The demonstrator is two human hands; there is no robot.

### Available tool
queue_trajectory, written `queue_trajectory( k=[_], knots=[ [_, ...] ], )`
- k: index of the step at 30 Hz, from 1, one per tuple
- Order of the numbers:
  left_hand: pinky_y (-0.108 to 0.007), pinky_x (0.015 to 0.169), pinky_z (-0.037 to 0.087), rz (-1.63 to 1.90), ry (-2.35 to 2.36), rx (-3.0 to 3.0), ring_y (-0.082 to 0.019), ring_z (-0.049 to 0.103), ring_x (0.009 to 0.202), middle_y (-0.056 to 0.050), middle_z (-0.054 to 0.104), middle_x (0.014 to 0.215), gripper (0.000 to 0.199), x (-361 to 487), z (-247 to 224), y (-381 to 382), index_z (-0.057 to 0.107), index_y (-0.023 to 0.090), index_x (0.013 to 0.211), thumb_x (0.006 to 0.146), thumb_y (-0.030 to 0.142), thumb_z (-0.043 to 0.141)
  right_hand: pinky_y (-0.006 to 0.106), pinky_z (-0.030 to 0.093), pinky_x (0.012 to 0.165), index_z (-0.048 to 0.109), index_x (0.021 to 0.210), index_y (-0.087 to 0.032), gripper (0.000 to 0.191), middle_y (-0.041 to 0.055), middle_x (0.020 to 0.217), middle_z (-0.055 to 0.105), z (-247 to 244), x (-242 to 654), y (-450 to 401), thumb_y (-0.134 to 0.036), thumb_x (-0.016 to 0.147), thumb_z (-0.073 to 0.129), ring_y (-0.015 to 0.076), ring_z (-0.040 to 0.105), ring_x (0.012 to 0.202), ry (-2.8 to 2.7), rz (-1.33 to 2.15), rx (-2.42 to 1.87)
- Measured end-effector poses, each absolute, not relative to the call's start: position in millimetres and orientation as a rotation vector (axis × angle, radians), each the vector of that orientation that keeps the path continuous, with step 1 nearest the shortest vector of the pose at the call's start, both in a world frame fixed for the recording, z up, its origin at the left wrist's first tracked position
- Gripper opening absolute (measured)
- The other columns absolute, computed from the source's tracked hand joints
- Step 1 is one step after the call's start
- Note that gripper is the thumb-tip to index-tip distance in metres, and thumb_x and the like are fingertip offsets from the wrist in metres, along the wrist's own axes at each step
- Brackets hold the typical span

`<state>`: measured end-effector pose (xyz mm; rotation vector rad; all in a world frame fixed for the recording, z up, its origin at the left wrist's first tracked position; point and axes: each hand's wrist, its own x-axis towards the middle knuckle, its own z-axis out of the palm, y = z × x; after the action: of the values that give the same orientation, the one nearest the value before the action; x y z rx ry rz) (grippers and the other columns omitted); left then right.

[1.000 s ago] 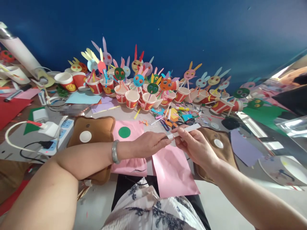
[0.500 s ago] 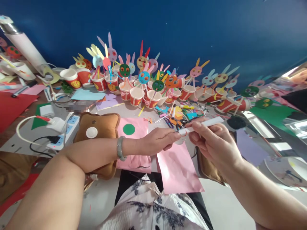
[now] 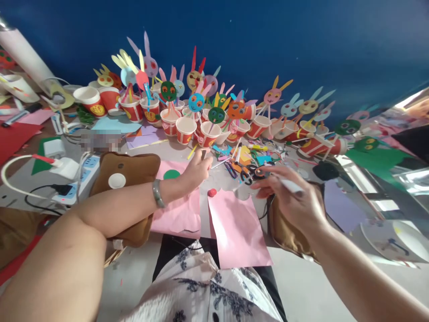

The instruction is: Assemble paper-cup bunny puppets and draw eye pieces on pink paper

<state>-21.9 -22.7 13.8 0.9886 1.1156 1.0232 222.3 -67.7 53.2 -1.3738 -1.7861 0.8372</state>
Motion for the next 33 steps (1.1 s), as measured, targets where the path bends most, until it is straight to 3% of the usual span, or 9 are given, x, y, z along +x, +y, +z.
queue_trajectory(
  k=[4, 8, 13, 15, 18, 23, 28, 30, 33],
  knots=[
    [-0.022, 0.045, 0.027, 0.931, 1.127, 1.051, -0.005, 0.037, 0.046, 0.006, 0.045, 0.076, 0.053, -25, 14, -22, 0.030, 0.028, 0.146, 0.096, 0.025, 0.048, 0.030, 0.053, 0.065, 0.064, 0.101, -0.023, 0.028, 0.0063, 0.090, 0.076, 28, 186, -56, -0.048, 0.091, 0.064, 0.0183, 0.070, 0.071, -2.083, 0.839, -1.340],
    [-0.024, 0.051, 0.033, 1.021, 1.147, 1.140, -0.008, 0.040, 0.052, 0.006, 0.040, 0.069, 0.051, -26, 10, -23, 0.033, 0.025, 0.144, 0.096, 0.027, 0.050, 0.028, 0.046, 0.061, 0.062, 0.103, -0.022, 0.024, 0.0046, 0.092, 0.075, 11, 166, -49, -0.038, 0.086, 0.069, 0.0126, 0.059, 0.060, -2.305, 0.740, -1.302],
    [-0.025, 0.062, 0.043, 1.235, 0.982, 1.543, -0.010, 0.048, 0.064, 0.003, 0.049, 0.073, 0.019, -30, 16, -41, 0.050, 0.019, 0.106, 0.100, 0.035, 0.041, 0.027, 0.040, 0.057, 0.065, 0.096, -0.019, 0.017, 0.0005, 0.074, 0.067, -10, 157, -44, -0.029, 0.083, 0.067, 0.0114, 0.050, 0.056, -2.349, 0.692, -1.274],
    [-0.025, 0.064, 0.044, 1.127, 0.803, 1.933, -0.011, 0.052, 0.066, 0.000, 0.056, 0.073, 0.025, -33, 20, -53, 0.052, 0.020, 0.086, 0.101, 0.033, 0.038, 0.027, 0.039, 0.056, 0.065, 0.087, -0.019, 0.009, -0.0006, 0.069, 0.064, -13, 156, -42, -0.023, 0.079, 0.066, 0.0121, 0.051, 0.057, -2.332, 0.729, -1.245],
    [-0.027, 0.054, 0.040, 0.840, 0.423, 2.645, -0.011, 0.051, 0.056, -0.001, 0.058, 0.066, 0.029, -34, 23, -71, 0.056, 0.019, 0.074, 0.099, 0.029, 0.043, 0.026, 0.041, 0.059, 0.067, 0.088, -0.021, 0.009, 0.0001, 0.077, 0.070, -6, 158, -41, -0.018, 0.080, 0.063, 0.0129, 0.056, 0.062, -2.259, 0.811, -1.218],
    [-0.027, 0.043, 0.037, 0.345, 0.329, 3.158, -0.016, 0.059, 0.052, -0.008, 0.064, 0.070, 0.021, -26, 13, -89, 0.065, 0.011, 0.082, 0.086, 0.002, 0.046, 0.027, 0.044, 0.058, 0.071, 0.087, -0.023, 0.005, 0.0012, 0.079, 0.073, 9, 170, -41, -0.027, 0.084, 0.068, 0.0145, 0.060, 0.064, -2.103, 0.785, -1.289],
    [-0.026, 0.037, 0.037, 0.160, 0.553, 3.217, -0.019, 0.066, 0.059, -0.034, 0.067, 0.112, 0.027, -20, 5, -97, 0.067, -0.001, 0.106, 0.091, 0.013, 0.050, 0.028, 0.049, 0.056, 0.070, 0.098, -0.023, 0.015, 0.0019, 0.082, 0.075, 4, 184, -42, -0.031, 0.085, 0.071, 0.0148, 0.063, 0.062, -2.139, 0.822, -1.262],
    [-0.026, 0.034, 0.034, 0.076, 0.563, 3.210, -0.019, 0.065, 0.056, -0.036, 0.067, 0.113, 0.029, -20, 7, -97, 0.069, -0.003, 0.107, 0.089, 0.011, 0.051, 0.028, 0.050, 0.055, 0.069, 0.099, -0.023, 0.016, 0.0018, 0.081, 0.075, 1, 184, -44, -0.030, 0.084, 0.071, 0.0147, 0.065, 0.061, -2.174, 0.799, -1.219],
    [-0.026, 0.032, 0.029, 0.000, 0.546, 3.160, -0.016, 0.059, 0.049, -0.029, 0.072, 0.101, 0.030, -21, 11, -97, 0.073, 0.001, 0.100, 0.081, 0.002, 0.049, 0.030, 0.054, 0.059, 0.068, 0.094, -0.023, 0.012, 0.0034, 0.083, 0.075, -4, 179, -49, -0.026, 0.083, 0.072, 0.0154, 0.068, 0.063, -2.203, 0.711, -1.123]
  ],
)
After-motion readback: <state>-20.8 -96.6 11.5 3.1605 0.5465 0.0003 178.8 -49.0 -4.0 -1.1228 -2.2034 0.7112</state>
